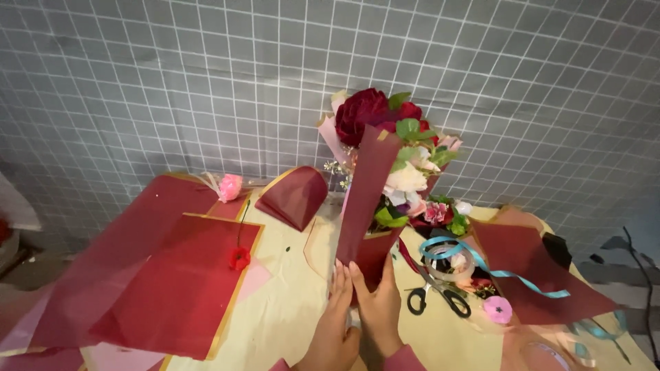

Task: Finalizing a flower bouquet by wrapping it in decorative paper and securing it with tape

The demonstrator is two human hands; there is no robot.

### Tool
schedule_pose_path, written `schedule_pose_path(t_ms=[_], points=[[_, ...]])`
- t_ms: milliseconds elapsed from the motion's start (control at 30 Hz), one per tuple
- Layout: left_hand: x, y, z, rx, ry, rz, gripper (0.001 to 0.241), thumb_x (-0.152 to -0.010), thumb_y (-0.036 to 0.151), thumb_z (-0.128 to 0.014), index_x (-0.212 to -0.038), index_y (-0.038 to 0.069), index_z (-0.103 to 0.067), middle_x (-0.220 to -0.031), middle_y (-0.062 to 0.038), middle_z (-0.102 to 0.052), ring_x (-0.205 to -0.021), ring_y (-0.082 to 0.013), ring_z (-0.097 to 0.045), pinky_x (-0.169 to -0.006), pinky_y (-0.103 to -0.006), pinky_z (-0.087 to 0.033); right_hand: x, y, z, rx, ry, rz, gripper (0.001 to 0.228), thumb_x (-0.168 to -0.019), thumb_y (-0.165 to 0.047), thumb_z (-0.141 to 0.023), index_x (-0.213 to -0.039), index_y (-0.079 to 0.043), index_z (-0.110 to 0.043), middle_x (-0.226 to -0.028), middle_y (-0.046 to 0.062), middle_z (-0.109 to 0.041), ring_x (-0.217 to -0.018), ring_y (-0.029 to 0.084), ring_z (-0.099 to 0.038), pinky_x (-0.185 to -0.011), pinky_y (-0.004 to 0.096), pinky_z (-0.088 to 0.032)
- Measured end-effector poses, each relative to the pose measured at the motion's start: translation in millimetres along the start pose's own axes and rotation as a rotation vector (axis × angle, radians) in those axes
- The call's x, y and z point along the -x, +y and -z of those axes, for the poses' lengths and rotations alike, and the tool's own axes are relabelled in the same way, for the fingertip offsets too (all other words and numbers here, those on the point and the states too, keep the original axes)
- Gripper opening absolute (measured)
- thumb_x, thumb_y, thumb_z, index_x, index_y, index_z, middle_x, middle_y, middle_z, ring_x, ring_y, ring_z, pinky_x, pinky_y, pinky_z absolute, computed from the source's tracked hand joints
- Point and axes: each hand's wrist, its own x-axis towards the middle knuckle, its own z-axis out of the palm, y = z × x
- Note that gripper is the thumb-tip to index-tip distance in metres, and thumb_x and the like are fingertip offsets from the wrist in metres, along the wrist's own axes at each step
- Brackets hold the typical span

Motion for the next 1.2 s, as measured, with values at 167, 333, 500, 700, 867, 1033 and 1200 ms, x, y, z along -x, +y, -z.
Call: schedule_pose_path(t_ms=[167, 333, 500, 700, 867, 1033, 1200], points=[[2.2, 3.1, 6.0, 0.045, 0.029, -0.061, 0.100, -0.076, -0.022, -0.040, -0.164, 0.010, -0.006, -0.174, -0.010, 0.006, -0.161, -0.0269, 0.007, -0.127, -0.0393, -0.005, -16.7, 23.8, -5.4, 0.101, 0.002, 0.090, 0.094, -0.080, -0.061, -0.064, -0.156, -0.010, -0.039, -0.141, 0.009, -0.066, -0.124, 0.028, -0.067, -0.100, 0.037, -0.055], [3.0, 4.5, 7.3, 0.029, 0.054, -0.202, 0.096, -0.075, -0.020, -0.039, -0.163, 0.006, -0.011, -0.174, -0.015, 0.001, -0.161, -0.0303, 0.002, -0.127, -0.0433, -0.012, -9.9, 9.3, 2.1, -0.108, -0.034, 0.059, 0.083, -0.078, -0.052, -0.070, -0.147, -0.012, -0.050, -0.134, 0.006, -0.072, -0.118, 0.021, -0.071, -0.100, 0.031, -0.056], [6.3, 5.9, 8.1, -0.008, 0.029, -0.215, 0.097, -0.077, -0.020, -0.041, -0.163, 0.007, -0.007, -0.174, -0.015, 0.005, -0.161, -0.0323, 0.002, -0.125, -0.0436, -0.019, -5.3, 4.6, 5.1, -0.153, -0.028, 0.067, 0.084, -0.075, -0.050, -0.072, -0.147, -0.011, -0.050, -0.135, 0.006, -0.071, -0.122, 0.022, -0.069, -0.102, 0.033, -0.056], [6.8, 1.8, 5.8, 0.007, 0.059, -0.266, 0.098, -0.074, -0.022, -0.042, -0.163, 0.006, -0.010, -0.174, -0.016, 0.000, -0.161, -0.0323, 0.000, -0.127, -0.0415, -0.013, 4.2, -15.4, 12.6, -0.186, -0.069, 0.012, 0.089, -0.074, -0.046, -0.074, -0.151, -0.011, -0.044, -0.147, 0.006, -0.063, -0.134, 0.021, -0.061, -0.110, 0.034, -0.051], [5.9, 6.9, 8.5, -0.034, 0.014, -0.259, 0.100, -0.072, -0.022, -0.038, -0.163, 0.006, -0.008, -0.173, -0.017, -0.001, -0.161, -0.0327, 0.001, -0.127, -0.0430, -0.009, 2.0, -12.0, 11.3, -0.281, -0.020, 0.014, 0.079, -0.075, -0.039, -0.077, -0.144, -0.010, -0.052, -0.140, 0.007, -0.067, -0.131, 0.021, -0.064, -0.110, 0.034, -0.052], [7.4, 6.0, 9.0, -0.015, -0.015, -0.265, 0.099, -0.074, -0.017, -0.039, -0.164, 0.008, -0.005, -0.174, -0.016, 0.006, -0.161, -0.0327, 0.006, -0.125, -0.0391, -0.019, -5.0, -1.6, 11.5, -0.163, 0.012, 0.042, 0.088, -0.076, -0.047, -0.075, -0.149, -0.008, -0.048, -0.147, 0.008, -0.062, -0.136, 0.022, -0.059, -0.112, 0.034, -0.048], [10.2, 12.5, 7.3, -0.024, 0.074, -0.267, 0.096, -0.074, -0.009, -0.043, -0.163, 0.013, -0.015, -0.174, -0.011, -0.005, -0.161, -0.0311, -0.008, -0.112, -0.0395, -0.045, -13.7, 10.9, 10.5, -0.002, 0.085, 0.080, 0.096, -0.073, -0.058, -0.074, -0.150, -0.008, -0.049, -0.146, 0.010, -0.061, -0.133, 0.026, -0.061, -0.109, 0.039, -0.050]])
